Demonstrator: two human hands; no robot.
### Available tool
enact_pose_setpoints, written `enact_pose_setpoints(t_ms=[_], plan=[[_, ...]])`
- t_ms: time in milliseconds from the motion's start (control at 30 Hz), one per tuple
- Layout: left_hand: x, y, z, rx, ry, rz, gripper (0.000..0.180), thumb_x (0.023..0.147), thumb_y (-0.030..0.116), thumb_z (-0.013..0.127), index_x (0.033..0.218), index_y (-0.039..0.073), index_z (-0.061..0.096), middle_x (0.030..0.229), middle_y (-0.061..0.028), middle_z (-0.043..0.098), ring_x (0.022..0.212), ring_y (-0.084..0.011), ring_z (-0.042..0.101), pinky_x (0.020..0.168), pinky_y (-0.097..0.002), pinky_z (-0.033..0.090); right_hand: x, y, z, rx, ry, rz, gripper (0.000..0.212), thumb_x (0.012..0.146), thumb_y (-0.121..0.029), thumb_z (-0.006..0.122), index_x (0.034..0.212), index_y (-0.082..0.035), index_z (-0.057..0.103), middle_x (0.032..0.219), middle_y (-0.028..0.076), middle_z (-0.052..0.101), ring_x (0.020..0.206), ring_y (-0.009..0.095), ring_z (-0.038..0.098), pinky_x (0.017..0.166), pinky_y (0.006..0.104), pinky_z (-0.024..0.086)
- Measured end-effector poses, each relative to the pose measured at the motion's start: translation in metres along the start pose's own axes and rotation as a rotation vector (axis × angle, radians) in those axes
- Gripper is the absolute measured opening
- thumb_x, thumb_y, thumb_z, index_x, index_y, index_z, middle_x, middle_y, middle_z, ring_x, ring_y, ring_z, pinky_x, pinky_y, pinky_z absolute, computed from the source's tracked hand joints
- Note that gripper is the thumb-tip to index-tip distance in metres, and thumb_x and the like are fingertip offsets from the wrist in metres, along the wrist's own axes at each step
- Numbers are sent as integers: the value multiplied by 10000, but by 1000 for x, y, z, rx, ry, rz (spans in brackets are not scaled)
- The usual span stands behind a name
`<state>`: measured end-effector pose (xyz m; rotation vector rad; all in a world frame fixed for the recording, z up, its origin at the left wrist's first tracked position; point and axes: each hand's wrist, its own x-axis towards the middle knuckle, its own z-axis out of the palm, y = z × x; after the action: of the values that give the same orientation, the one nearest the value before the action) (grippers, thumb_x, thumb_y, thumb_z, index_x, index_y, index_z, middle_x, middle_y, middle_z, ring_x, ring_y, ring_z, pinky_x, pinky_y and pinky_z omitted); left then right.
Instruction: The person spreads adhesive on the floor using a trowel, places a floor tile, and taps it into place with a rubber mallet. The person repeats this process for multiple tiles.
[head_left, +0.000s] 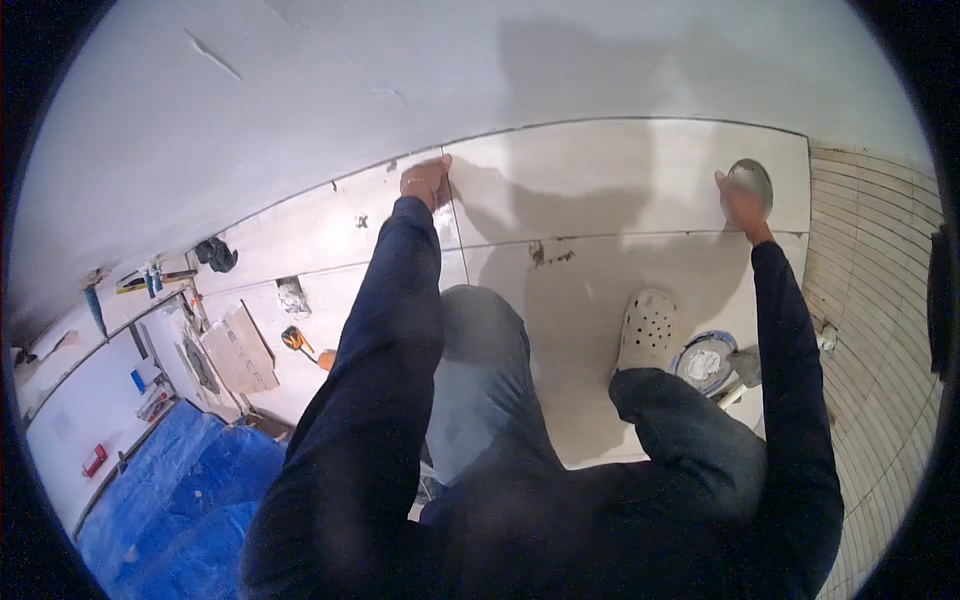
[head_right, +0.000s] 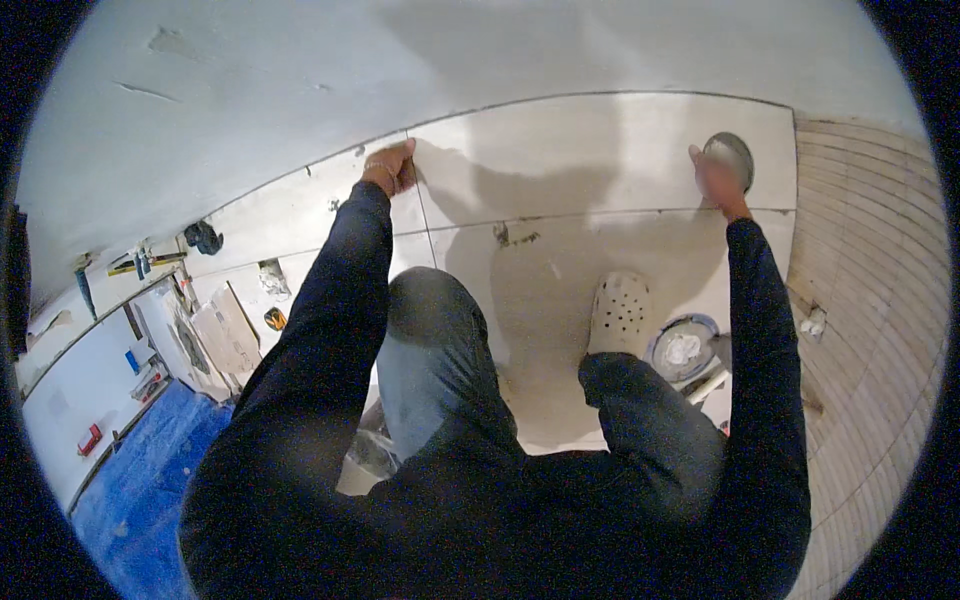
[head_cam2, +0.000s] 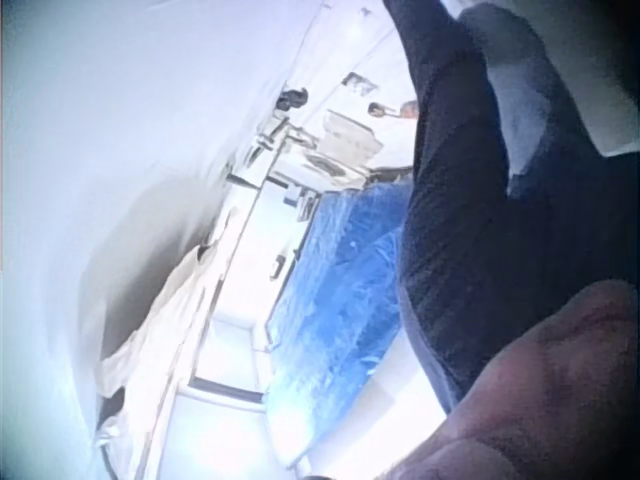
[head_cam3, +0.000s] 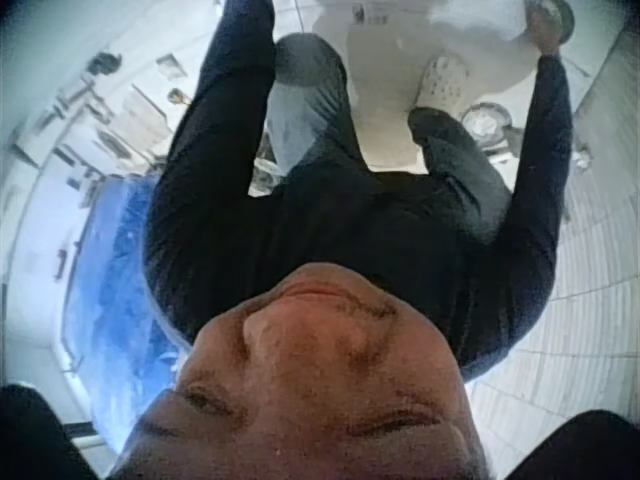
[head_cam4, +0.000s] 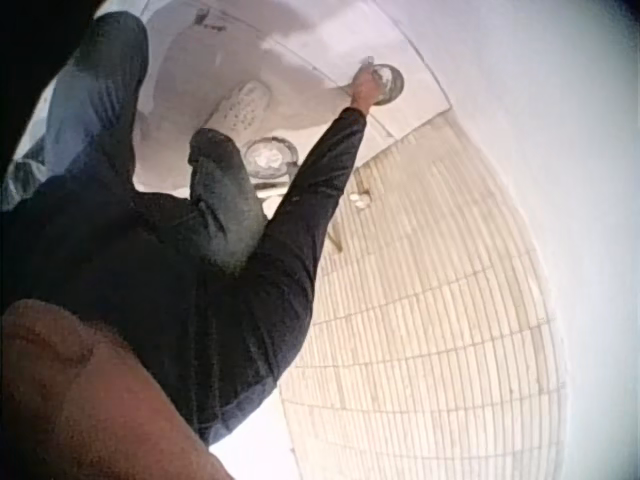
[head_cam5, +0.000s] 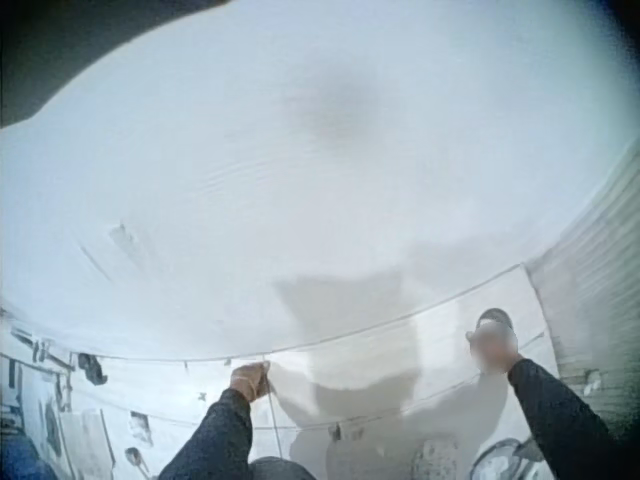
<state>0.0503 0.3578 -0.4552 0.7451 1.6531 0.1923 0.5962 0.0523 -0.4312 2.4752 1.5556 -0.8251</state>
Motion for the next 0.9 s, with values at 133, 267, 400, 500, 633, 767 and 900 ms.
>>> enact_pose_setpoints(t_ms=[133,267,400,500,633,767,900], plan=[[29,1,-64,440,83,194,377,918,432,706,717,154,550,566,9,480,458,-160,464,420,-346,405,12,-47,-14,119,72,-48,676,1032,-569,285,1062,-20,678,1046,282,672,1016,462,625,976,509,441],[1,6,-13,110,-31,27,481,885,462,742,619,177,460,525,13,442,404,-141,401,372,-335,342,-4,-31,-19,126,49,230,781,995,-656,261,1024,-12,700,1059,346,649,1071,508,599,999,534,422],[-6,16,-11,182,134,-2,477,880,432,761,619,198,438,490,41,376,348,-134,333,330,-316,269,10,-39,-7,85,68,380,879,971,-705,259,1084,60,676,1099,378,623,1148,510,572,1040,528,397],[-4,14,-29,34,120,-55,457,884,381,769,637,199,429,486,45,371,350,-133,324,330,-315,260,8,-66,-23,194,-82,332,940,949,-742,263,1145,94,648,1175,380,599,1224,492,534,1069,518,381],[-5,29,-6,-30,-32,-123,411,884,328,776,676,189,449,510,50,415,370,-126,343,328,-325,275,16,-8,7,134,-39,368,932,944,-750,267,1143,69,665,1170,382,601,1202,494,549,1052,507,403],[9,16,-18,148,79,59,256,867,322,785,797,157,602,598,16,526,449,-148,469,394,-347,383,20,-14,13,82,4,290,762,1004,-645,240,1310,-18,545,1030,367,633,1069,505,598,984,534,437],[26,12,-20,1,171,-28,227,866,336,778,844,142,661,630,-3,571,478,-157,519,428,-359,429,21,-16,9,46,22,140,847,972,-705,244,1191,16,631,1105,376,619,1131,508,575,1027,532,414]])
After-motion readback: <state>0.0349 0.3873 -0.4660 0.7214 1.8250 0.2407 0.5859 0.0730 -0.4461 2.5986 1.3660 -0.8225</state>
